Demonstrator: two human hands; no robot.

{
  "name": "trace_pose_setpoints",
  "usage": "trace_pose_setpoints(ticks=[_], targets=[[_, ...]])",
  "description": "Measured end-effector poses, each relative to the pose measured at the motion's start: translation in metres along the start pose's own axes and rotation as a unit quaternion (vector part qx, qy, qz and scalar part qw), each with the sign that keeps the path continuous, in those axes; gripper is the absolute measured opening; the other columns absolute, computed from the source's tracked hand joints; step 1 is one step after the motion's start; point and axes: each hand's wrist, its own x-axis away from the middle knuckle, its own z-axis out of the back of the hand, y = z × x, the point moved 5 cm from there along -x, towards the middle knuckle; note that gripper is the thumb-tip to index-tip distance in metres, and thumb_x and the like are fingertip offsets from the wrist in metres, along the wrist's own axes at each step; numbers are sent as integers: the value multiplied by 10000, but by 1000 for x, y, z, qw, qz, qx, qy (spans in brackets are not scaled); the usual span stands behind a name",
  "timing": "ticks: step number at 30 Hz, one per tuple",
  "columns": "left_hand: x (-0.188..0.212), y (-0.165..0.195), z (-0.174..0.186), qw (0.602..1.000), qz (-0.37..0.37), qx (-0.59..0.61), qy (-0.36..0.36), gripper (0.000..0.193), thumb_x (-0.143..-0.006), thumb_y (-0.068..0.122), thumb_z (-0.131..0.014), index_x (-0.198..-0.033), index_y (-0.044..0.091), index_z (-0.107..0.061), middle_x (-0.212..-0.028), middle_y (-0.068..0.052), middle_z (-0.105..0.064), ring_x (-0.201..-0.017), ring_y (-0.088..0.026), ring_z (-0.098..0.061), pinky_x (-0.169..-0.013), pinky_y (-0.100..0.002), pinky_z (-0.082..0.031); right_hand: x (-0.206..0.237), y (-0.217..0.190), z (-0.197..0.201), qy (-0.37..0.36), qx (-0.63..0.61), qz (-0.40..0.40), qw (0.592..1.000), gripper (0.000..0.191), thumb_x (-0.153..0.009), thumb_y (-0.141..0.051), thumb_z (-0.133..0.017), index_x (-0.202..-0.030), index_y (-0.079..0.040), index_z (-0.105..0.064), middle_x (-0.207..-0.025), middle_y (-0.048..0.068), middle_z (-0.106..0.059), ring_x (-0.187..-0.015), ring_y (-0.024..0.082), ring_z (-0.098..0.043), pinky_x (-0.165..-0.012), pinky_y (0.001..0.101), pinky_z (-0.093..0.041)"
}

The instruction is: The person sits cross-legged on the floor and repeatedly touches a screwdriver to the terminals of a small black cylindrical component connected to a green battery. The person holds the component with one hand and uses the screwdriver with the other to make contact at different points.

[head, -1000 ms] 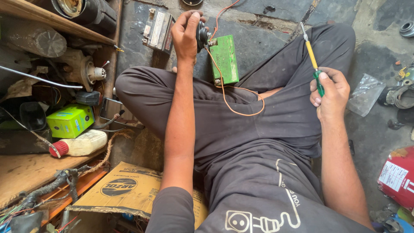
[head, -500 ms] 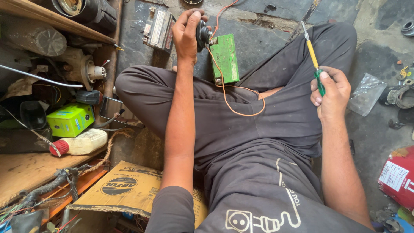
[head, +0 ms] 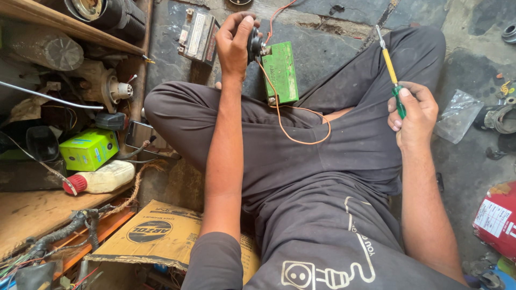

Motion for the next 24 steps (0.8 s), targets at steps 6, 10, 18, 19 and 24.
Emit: trace_pose_setpoints(ticks=[6,10,18,19,24], targets=[[-2,1,5,999,18,27,24,240,-963,196,-673,-1070,-17,-698,-910,-91,-732,-738,-147,-715,-663,-273,-582,0,1,1,1,-2,1,1000,178,-1097,-129,-612,-1221,-3,-596,-832,125,-605,-498,94,-431,-436,237,-323],[-2,1,4,998,-43,-52,14,228,-995,187,-689,-1086,-21,-711,-940,-102,-749,-798,-143,-696,-733,-265,-578,-1,2,2,1,-6,-2,1000,176,-1095,-129,-616,-1219,-6,-596,-831,125,-604,-498,95,-431,-434,236,-319],[7,15,-10,997,40,71,-4,240,-975,181,-653,-1103,-20,-678,-970,-121,-731,-781,-184,-730,-702,-303,-602,-1,4,3,2,-6,-4,1000,181,-1093,-121,-608,-1226,1,-593,-831,127,-605,-496,95,-429,-432,238,-319],[11,22,-14,995,49,90,-13,249,-981,185,-644,-1116,-22,-669,-993,-128,-718,-810,-206,-737,-732,-323,-613,0,3,2,4,-4,-5,1000,181,-1092,-119,-605,-1227,2,-591,-832,127,-605,-497,94,-430,-432,238,-319],[48,49,-39,954,120,264,-80,341,-1007,270,-584,-1165,-30,-630,-1096,-171,-663,-943,-271,-720,-860,-398,-623,13,-14,-12,-38,16,-10,999,268,-1026,-74,-577,-1280,11,-589,-830,123,-612,-533,101,-482,-473,234,-377]])
